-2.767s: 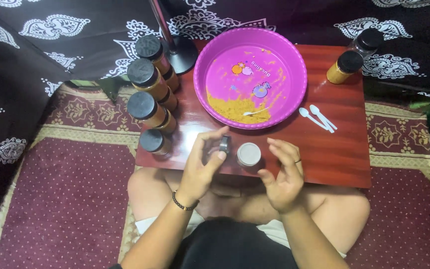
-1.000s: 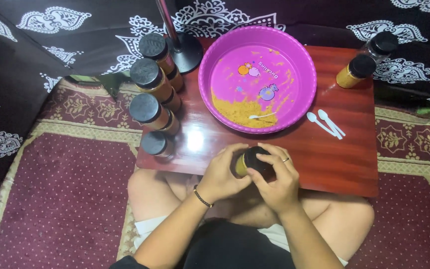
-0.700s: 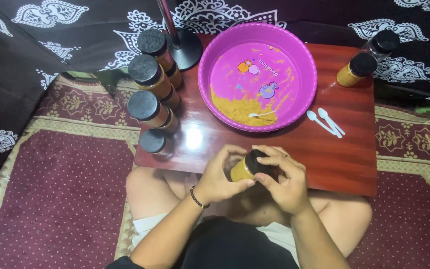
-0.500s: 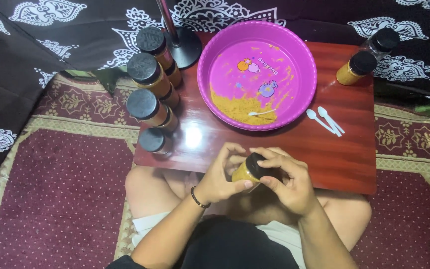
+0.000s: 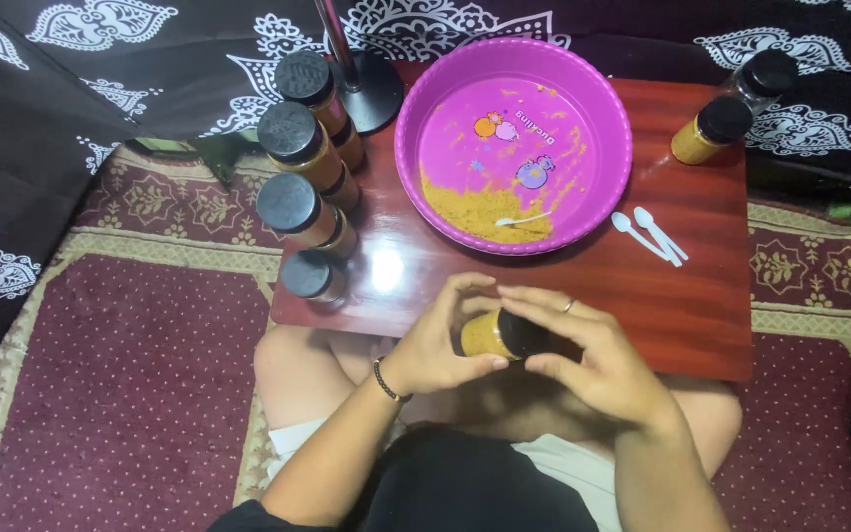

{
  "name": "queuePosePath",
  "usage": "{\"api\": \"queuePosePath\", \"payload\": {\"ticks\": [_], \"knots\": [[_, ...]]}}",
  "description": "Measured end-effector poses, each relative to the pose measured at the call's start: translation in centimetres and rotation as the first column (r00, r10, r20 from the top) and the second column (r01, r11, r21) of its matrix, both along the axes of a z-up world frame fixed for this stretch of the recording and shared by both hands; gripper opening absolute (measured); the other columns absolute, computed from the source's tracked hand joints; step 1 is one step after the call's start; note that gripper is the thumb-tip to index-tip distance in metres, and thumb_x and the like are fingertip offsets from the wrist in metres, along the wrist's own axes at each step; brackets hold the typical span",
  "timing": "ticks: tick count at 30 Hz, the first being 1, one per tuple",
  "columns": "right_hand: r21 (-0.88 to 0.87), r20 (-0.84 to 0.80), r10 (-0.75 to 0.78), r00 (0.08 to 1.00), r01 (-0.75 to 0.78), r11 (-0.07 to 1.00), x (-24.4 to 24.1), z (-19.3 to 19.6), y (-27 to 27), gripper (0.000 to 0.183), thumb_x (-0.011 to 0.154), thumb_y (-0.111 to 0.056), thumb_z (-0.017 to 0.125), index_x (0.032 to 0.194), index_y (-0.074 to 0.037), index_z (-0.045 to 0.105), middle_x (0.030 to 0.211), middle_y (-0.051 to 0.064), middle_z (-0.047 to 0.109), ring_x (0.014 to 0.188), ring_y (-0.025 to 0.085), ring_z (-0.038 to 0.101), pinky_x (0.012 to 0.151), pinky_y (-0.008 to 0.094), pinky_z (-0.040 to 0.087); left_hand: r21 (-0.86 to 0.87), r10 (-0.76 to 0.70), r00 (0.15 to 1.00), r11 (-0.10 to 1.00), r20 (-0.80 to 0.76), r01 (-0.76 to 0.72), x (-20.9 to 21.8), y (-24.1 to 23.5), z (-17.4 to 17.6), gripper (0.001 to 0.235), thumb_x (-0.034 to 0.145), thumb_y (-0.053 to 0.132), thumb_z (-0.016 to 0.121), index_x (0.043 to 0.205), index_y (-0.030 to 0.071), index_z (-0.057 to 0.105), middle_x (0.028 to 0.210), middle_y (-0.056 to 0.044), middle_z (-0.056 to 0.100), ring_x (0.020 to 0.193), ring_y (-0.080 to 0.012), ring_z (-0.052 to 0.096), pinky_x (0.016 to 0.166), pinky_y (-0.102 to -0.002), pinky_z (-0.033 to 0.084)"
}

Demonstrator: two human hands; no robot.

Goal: Filling small spice jars with yellow powder from a bowl using a spoon and then capping them.

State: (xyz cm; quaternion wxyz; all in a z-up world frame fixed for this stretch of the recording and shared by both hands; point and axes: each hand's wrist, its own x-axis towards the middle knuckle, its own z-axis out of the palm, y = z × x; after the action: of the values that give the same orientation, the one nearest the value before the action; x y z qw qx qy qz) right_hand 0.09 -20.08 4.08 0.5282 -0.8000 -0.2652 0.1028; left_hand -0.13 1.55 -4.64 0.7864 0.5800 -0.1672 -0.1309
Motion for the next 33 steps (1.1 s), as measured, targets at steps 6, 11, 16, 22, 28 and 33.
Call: {"api": "queuePosePath", "payload": {"ticks": [6, 11, 16, 22, 28, 33], "knots": [[-0.220, 0.266, -0.426, 0.865, 0.485, 0.846, -0.9, -3.9, 1.6, 0.049, 0.072, -0.045, 0.091, 0.104, -0.013, 0.074, 0.078, 0.001, 0.066, 0.074, 0.019, 0.065, 0.069, 0.031, 0.055, 0.358, 0.215, 0.845, 0.834, 0.489, -0.419, -1.0, -1.2, 1.0, 0.066, 0.067, 0.013, 0.088, 0.125, 0.008, 0.058, 0.113, -0.009, 0.072, 0.109, -0.0283, 0.068, 0.094, -0.042, 0.054], [-0.161, 0.166, -0.232, 0.958, 0.259, 0.953, -0.4, -2.0, 1.3, 0.074, 0.071, -0.035, 0.090, 0.136, -0.013, 0.064, 0.125, 0.011, 0.063, 0.113, 0.030, 0.060, 0.092, 0.042, 0.051, 0.275, 0.185, 0.942, 0.925, 0.281, -0.264, -0.8, -0.6, -0.6, 0.081, 0.065, 0.008, 0.087, 0.136, 0.009, 0.049, 0.124, -0.009, 0.068, 0.118, -0.0264, 0.064, 0.102, -0.043, 0.050], [-0.094, 0.149, -0.007, 0.989, 0.021, 0.995, -0.3, -1.7, 1.1, 0.046, 0.082, -0.017, 0.079, 0.127, -0.008, 0.072, 0.124, 0.014, 0.072, 0.115, 0.037, 0.068, 0.102, 0.049, 0.050, 0.134, 0.055, 0.997, 0.989, 0.051, -0.062, -0.7, 0.0, 0.0, 0.094, 0.066, 0.002, 0.087, 0.147, 0.008, 0.040, 0.124, -0.012, 0.067, 0.123, -0.0265, 0.062, 0.109, -0.047, 0.047], [-0.359, 0.270, -0.147, 0.952, 0.241, 0.902, -1.6, -3.7, 2.2, 0.048, 0.087, -0.024, 0.075, 0.130, -0.004, 0.066, 0.115, 0.015, 0.068, 0.111, 0.038, 0.067, 0.100, 0.050, 0.051, 0.405, 0.186, 0.935, 0.863, 0.302, -0.303, -2.0, -1.0, -0.2, 0.072, 0.065, 0.000, 0.083, 0.131, 0.008, 0.055, 0.119, -0.010, 0.069, 0.116, -0.0323, 0.066, 0.102, -0.045, 0.050], [-0.353, 0.333, -0.251, 0.909, 0.367, 0.861, -2.2, -4.8, 3.6, 0.048, 0.088, -0.031, 0.074, 0.129, -0.008, 0.068, 0.109, 0.010, 0.067, 0.107, 0.034, 0.067, 0.094, 0.046, 0.054, 0.345, 0.268, 0.830, 0.814, 0.488, -0.466, -2.3, -1.6, -1.0, 0.059, 0.068, -0.002, 0.081, 0.123, 0.006, 0.058, 0.114, -0.012, 0.070, 0.107, -0.0328, 0.067, 0.095, -0.044, 0.053], [0.044, 0.167, -0.284, 0.944, 0.281, 0.959, -1.1, -5.1, 3.2, 0.085, 0.073, -0.020, 0.088, 0.148, -0.001, 0.052, 0.133, 0.018, 0.065, 0.128, 0.036, 0.060, 0.108, 0.049, 0.046, 0.379, 0.304, 0.899, 0.828, 0.315, -0.413, -1.7, -0.8, -0.2, 0.076, 0.067, -0.005, 0.081, 0.136, 0.005, 0.051, 0.132, -0.014, 0.068, 0.126, -0.0338, 0.061, 0.105, -0.047, 0.048]]}}
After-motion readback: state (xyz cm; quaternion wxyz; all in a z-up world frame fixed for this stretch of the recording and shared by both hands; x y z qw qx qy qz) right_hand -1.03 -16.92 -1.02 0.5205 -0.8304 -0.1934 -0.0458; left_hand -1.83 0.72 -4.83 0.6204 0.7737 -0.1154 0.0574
